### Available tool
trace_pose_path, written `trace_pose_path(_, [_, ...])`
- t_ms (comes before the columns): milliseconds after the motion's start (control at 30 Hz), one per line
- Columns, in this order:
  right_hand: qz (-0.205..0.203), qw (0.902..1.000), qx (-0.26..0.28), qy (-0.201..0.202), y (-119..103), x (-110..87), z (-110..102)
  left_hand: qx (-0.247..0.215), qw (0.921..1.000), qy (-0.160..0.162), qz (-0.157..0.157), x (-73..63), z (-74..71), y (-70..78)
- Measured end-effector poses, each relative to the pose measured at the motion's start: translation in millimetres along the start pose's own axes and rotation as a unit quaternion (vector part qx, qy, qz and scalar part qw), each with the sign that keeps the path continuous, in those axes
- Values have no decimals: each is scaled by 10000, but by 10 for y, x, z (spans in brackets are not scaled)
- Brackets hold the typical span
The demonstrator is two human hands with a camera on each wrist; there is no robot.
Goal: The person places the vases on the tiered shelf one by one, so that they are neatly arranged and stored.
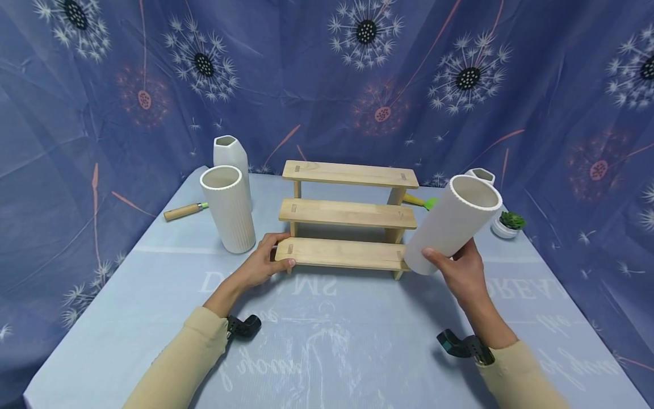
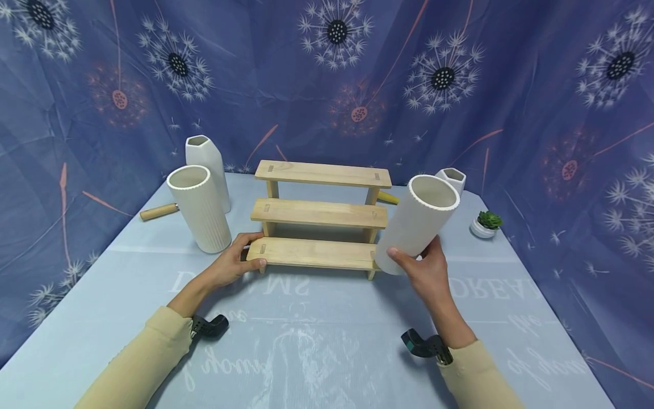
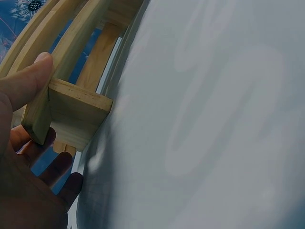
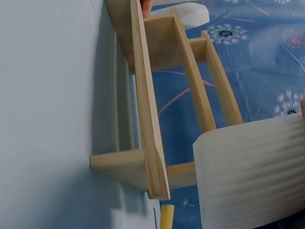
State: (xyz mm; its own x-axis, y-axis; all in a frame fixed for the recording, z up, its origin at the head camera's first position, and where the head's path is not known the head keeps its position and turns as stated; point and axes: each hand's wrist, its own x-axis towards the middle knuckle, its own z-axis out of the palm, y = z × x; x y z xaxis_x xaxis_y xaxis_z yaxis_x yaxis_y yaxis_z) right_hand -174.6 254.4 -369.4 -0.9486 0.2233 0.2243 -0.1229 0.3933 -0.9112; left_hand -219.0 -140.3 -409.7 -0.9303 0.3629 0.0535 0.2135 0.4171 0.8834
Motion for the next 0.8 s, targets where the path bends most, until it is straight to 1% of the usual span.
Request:
trace_pose_path(67, [54, 10000, 1, -77, -65, -11, 33, -8, 10000, -31, -22, -39, -13, 101])
trace_pose_path(167, [-20, 9999, -16, -147, -87, -8, 76, 19, 10000, -59, -50, -63, -23, 167])
trace_pose_path(300, [-113, 9998, 26, -176, -109, 2, 127, 12, 10000, -52, -77, -68, -24, 180])
trace_pose_path(500, [-189, 9994, 143, -247, -118, 24, 205, 54, 9999, -62, -87, -59, -24, 159])
trace_pose_path(567, [-182, 9993, 161, -280, -127, 29, 231, 48, 9999, -54, -92, -26, -12, 87])
trace_pose_path(733, [-157, 9991, 182, -352, -163, 32, 294, 60, 10000, 20, -73, 74, 22, -165])
trace_pose_path(800, [-144, 9991, 173, -364, -169, 36, 319, 91, 9999, 43, -47, 89, 24, -210])
